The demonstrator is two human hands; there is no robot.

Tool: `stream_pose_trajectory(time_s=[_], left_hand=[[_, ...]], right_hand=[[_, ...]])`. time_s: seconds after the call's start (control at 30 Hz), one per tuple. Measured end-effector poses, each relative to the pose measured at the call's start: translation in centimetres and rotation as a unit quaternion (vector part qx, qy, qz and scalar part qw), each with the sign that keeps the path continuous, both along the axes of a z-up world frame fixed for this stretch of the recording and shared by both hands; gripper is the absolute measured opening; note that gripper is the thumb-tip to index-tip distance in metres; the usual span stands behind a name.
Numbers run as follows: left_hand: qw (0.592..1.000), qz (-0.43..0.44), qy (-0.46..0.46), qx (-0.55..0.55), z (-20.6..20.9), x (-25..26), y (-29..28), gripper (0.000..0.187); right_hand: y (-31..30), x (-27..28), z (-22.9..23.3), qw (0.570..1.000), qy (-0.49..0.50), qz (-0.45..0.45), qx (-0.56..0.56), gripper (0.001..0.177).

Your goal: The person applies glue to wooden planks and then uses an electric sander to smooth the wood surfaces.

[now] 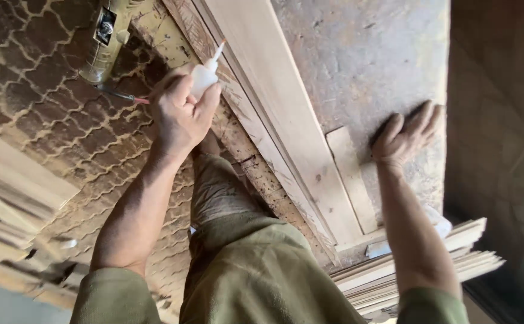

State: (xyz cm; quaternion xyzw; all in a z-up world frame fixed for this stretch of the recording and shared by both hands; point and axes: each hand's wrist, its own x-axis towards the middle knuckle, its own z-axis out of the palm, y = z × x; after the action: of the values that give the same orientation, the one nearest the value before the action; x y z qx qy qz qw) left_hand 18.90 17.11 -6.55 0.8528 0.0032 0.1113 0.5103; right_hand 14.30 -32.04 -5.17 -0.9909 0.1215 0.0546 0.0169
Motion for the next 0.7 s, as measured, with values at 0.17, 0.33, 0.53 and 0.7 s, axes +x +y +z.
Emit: stream_pose_trajectory(time_s=[0.17, 0.33, 0.53, 0.7], left_hand=[[0.994, -0.079, 0.074, 0.016, 0.3, 0.0, -1.2, 0.024], [0.989, -0.109, 0.102, 0.003, 1.5, -0.8, -2.0, 0.023], [0.982, -0.143, 0.126, 0.005, 2.3, -2.8, -3.5, 0.029], [0.98, -0.158, 0.123, -0.005, 3.3, -3.9, -4.8, 0.036]], right_hand=[[1.4, 0.3, 1.5, 0.997, 0.039, -0.068, 0.013, 0.071], [0.5, -0.3, 0.9, 0.997, 0.027, -0.061, 0.024, 0.07], [-0.7, -1.2, 0.2, 0.999, 0.013, -0.045, 0.017, 0.068], [-1.3, -1.5, -0.3, 0.998, 0.018, -0.058, 0.001, 0.069]])
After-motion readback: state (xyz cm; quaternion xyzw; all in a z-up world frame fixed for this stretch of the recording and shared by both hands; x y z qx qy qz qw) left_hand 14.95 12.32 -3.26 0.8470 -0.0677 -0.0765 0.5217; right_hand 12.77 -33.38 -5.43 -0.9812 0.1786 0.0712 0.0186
